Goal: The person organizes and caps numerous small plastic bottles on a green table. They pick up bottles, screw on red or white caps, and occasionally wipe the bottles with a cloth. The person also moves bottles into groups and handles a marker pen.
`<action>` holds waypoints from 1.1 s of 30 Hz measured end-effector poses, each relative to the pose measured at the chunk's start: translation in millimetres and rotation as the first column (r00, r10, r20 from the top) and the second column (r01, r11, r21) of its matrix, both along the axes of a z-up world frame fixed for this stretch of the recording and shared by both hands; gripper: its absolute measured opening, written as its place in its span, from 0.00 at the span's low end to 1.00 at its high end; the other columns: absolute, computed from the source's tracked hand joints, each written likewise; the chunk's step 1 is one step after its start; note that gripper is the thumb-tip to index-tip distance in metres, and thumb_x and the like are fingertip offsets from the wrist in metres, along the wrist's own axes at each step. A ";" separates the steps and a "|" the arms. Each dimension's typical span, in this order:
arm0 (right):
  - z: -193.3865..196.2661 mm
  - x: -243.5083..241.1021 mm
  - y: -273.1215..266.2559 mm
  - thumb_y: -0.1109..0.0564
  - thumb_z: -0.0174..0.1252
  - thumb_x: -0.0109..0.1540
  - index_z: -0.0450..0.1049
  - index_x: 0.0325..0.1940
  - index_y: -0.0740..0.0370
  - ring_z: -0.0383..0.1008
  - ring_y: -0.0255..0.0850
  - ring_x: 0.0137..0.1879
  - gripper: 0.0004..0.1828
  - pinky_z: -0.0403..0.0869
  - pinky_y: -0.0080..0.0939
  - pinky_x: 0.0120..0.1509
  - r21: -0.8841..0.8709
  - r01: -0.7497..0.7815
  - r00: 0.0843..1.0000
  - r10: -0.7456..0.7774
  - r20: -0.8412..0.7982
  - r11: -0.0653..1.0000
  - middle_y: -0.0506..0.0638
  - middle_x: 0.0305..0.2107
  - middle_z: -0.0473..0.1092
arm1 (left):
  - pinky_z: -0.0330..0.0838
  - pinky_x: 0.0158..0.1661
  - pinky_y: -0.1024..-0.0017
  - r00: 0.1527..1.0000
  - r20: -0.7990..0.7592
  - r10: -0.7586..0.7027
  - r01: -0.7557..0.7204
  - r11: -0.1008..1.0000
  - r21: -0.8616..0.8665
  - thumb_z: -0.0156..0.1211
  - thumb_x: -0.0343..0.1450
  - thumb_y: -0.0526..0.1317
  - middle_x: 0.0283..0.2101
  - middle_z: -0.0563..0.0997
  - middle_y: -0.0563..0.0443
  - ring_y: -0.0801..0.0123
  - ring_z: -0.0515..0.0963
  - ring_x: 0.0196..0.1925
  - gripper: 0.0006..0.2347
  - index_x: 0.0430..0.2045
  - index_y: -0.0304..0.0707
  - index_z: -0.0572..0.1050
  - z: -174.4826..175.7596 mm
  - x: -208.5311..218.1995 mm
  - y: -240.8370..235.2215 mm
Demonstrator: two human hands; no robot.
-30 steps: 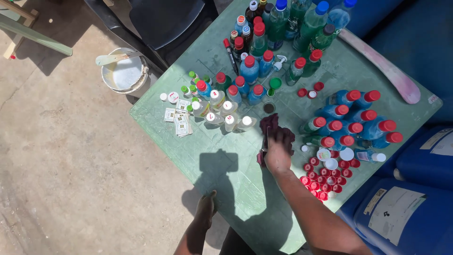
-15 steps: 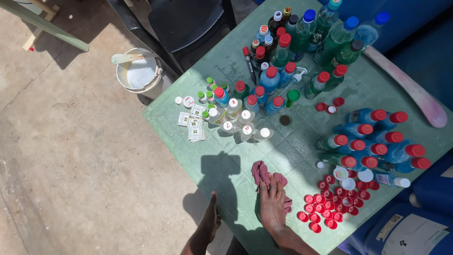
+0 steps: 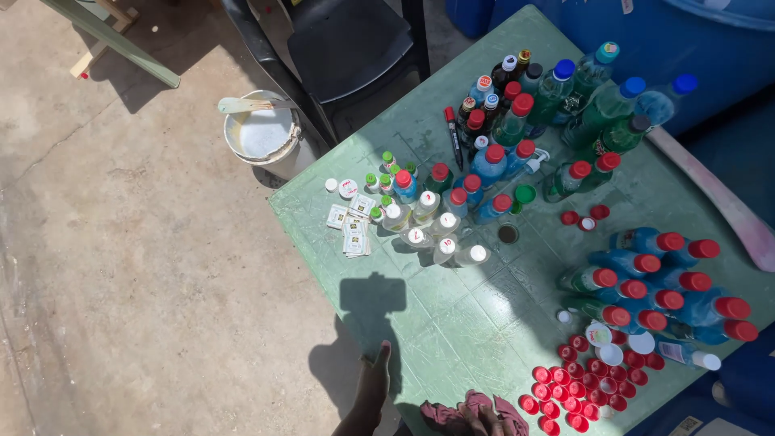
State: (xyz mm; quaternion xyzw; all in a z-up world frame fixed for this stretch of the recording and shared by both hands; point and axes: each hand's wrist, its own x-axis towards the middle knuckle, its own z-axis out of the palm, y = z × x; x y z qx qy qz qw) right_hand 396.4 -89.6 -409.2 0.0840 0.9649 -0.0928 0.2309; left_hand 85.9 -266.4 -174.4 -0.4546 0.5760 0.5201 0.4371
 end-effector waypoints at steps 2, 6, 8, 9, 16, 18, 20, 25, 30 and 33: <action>110.1 -68.7 36.7 0.28 0.63 0.52 0.70 0.56 0.00 0.39 0.40 0.82 0.27 0.61 0.61 0.76 -0.102 0.139 0.967 -0.112 0.229 0.985 0.17 0.71 0.50 | 0.43 0.71 0.45 0.645 -0.526 -0.555 0.350 0.826 -0.442 0.63 0.69 0.50 0.78 0.42 0.42 0.47 0.42 0.80 0.43 0.74 0.42 0.40 -20.9 4.2 21.7; 304.8 -248.2 78.7 0.60 0.55 0.61 0.65 0.70 0.42 0.70 0.53 0.65 0.31 0.80 0.54 0.40 -0.391 0.185 0.919 -0.299 -0.256 0.902 0.54 0.66 0.61 | 0.55 0.65 0.45 -0.037 -0.851 -0.524 0.228 0.824 -0.518 0.40 0.77 0.59 0.74 0.55 0.40 0.44 0.59 0.73 0.30 0.71 0.43 0.55 72.4 -50.6 92.5; 321.0 -293.3 93.8 0.48 0.55 0.65 0.58 0.76 0.46 0.79 0.46 0.47 0.33 0.78 0.53 0.37 -0.457 0.203 0.823 -0.404 -0.399 0.866 0.55 0.65 0.59 | 0.61 0.56 0.52 -0.145 -0.744 -0.652 0.364 0.664 -0.653 0.55 0.72 0.33 0.73 0.58 0.44 0.47 0.63 0.68 0.29 0.70 0.45 0.56 88.2 -60.9 114.0; 323.0 -312.0 88.8 0.48 0.55 0.65 0.58 0.76 0.46 0.79 0.46 0.47 0.33 0.78 0.53 0.37 -0.465 0.199 0.826 -0.403 -0.393 0.863 0.55 0.65 0.59 | 0.61 0.56 0.52 -0.140 -0.738 -0.660 0.362 0.660 -0.659 0.55 0.72 0.33 0.73 0.58 0.44 0.47 0.63 0.68 0.29 0.70 0.45 0.56 87.5 -66.7 116.7; 262.6 -347.8 109.5 0.46 0.61 0.63 0.68 0.52 0.38 0.78 0.58 0.46 0.15 0.81 0.60 0.45 -0.347 0.222 0.886 -0.337 -0.318 0.911 0.44 0.48 0.65 | 0.73 0.49 0.55 -0.181 -0.413 -0.893 0.415 0.311 -0.855 0.63 0.68 0.30 0.60 0.66 0.44 0.47 0.73 0.56 0.24 0.60 0.42 0.65 57.6 -106.8 149.9; 261.6 -318.1 115.1 0.49 0.64 0.62 0.67 0.50 0.38 0.78 0.62 0.44 0.16 0.80 0.63 0.44 -0.409 0.319 0.856 -0.445 -0.262 0.855 0.44 0.47 0.64 | 0.76 0.47 0.53 -0.230 -0.405 -0.885 0.418 0.286 -0.862 0.63 0.68 0.29 0.55 0.71 0.43 0.44 0.78 0.51 0.21 0.57 0.40 0.69 38.7 -114.7 147.0; 260.6 -281.4 122.9 0.53 0.70 0.58 0.75 0.46 0.48 0.81 0.56 0.38 0.15 0.78 0.54 0.39 -0.576 0.447 0.689 -0.674 -0.267 0.685 0.51 0.35 0.70 | 0.77 0.47 0.58 -0.263 -0.411 -0.873 0.369 0.303 -0.879 0.62 0.68 0.33 0.47 0.73 0.50 0.51 0.80 0.48 0.18 0.52 0.48 0.72 29.5 -123.7 141.4; 294.3 -201.0 140.9 0.52 0.74 0.55 0.81 0.49 0.50 0.78 0.56 0.38 0.18 0.79 0.51 0.41 -0.532 0.621 0.494 -0.815 -0.304 0.575 0.54 0.32 0.71 | 0.77 0.48 0.53 -0.227 -0.550 -0.804 0.432 0.423 -0.796 0.63 0.69 0.35 0.42 0.78 0.46 0.43 0.80 0.43 0.13 0.47 0.50 0.78 32.5 -103.3 152.0; 275.3 -176.8 159.0 0.46 0.74 0.57 0.81 0.50 0.51 0.77 0.49 0.36 0.20 0.78 0.46 0.39 -0.417 0.683 0.431 -0.792 -0.433 0.600 0.50 0.30 0.69 | 0.77 0.50 0.59 -0.197 -0.614 -0.764 0.620 0.388 -0.682 0.61 0.71 0.38 0.45 0.78 0.53 0.54 0.81 0.46 0.12 0.48 0.55 0.78 55.9 -47.4 192.6; 275.9 -179.9 163.8 0.49 0.74 0.58 0.81 0.49 0.54 0.78 0.53 0.37 0.18 0.78 0.51 0.42 -0.390 0.680 0.416 -0.765 -0.492 0.621 0.53 0.28 0.70 | 0.77 0.51 0.62 -0.249 -0.645 -0.723 0.671 0.351 -0.653 0.62 0.70 0.34 0.46 0.78 0.51 0.54 0.81 0.47 0.13 0.49 0.50 0.77 53.9 -26.6 220.7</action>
